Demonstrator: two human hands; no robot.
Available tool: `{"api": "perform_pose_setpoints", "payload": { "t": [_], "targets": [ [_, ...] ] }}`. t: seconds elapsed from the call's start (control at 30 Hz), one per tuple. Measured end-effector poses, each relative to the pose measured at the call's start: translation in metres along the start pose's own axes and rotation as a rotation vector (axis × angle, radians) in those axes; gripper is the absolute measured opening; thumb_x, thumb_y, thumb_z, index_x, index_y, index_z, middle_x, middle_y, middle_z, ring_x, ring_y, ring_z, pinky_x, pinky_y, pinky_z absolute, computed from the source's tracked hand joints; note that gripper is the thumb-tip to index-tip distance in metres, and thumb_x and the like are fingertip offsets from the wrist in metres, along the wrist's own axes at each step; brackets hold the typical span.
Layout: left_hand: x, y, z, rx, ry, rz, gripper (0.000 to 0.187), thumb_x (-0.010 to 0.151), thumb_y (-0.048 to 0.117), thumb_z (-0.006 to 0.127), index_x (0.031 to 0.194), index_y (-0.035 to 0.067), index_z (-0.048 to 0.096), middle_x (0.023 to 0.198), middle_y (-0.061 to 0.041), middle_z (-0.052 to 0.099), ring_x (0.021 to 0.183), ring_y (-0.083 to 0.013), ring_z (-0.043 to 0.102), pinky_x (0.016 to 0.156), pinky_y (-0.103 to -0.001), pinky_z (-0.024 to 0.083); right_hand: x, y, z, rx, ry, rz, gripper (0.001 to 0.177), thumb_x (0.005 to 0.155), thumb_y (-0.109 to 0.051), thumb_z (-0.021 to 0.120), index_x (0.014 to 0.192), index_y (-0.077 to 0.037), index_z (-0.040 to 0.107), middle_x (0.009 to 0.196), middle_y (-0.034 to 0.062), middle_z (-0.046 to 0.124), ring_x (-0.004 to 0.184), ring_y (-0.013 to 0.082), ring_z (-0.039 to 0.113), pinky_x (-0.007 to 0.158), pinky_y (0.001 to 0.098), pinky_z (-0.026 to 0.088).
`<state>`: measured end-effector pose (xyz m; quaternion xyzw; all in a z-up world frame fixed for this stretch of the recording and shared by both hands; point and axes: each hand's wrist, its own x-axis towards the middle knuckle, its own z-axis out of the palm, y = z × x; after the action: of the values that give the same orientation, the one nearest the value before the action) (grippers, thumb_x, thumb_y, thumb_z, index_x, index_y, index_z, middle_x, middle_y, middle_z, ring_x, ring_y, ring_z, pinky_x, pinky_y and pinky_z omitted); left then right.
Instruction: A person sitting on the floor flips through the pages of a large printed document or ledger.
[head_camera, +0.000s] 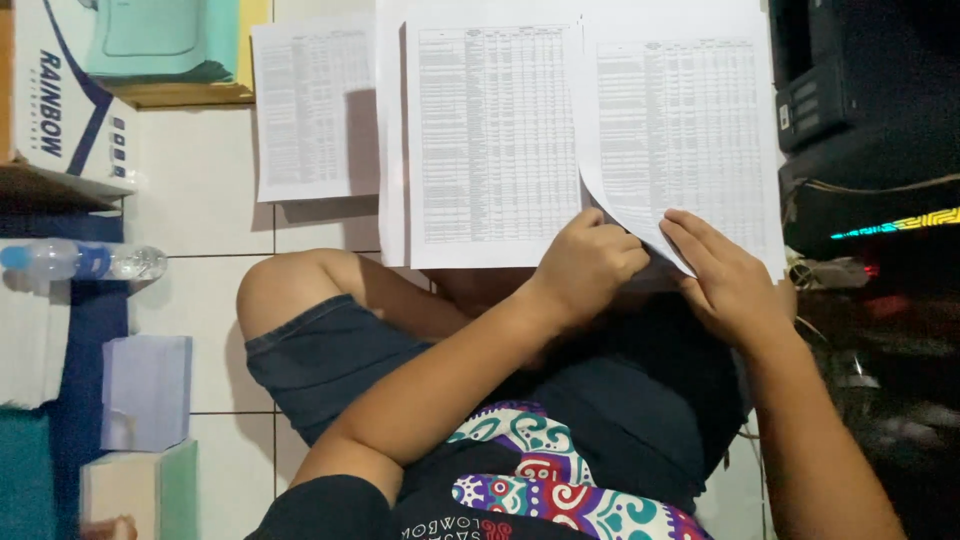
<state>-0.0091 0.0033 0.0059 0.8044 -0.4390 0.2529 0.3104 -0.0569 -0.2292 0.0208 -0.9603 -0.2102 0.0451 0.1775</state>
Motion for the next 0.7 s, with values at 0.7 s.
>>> {"api": "perform_pose_setpoints", "payload": {
  "t": [0.7],
  "targets": [
    [0.0,-0.002,-0.004,-0.265,0.001,-0.094,0.021,0.084,-0.01,0.059,0.07,0.005,0.055,0.066,-0.009,0.056,0.059,-0.0301,0.053,0.056,-0.042,0.043,0.003,-0.003,-0.003,0.024,-0.017,0.035,0.074,0.083,-0.009,0.059,0.155,-0.013,0.042,0.162,0.0104,0.044,0.143,0.0312,0.048,0.106,0.0444,0.045]
  ]
}}
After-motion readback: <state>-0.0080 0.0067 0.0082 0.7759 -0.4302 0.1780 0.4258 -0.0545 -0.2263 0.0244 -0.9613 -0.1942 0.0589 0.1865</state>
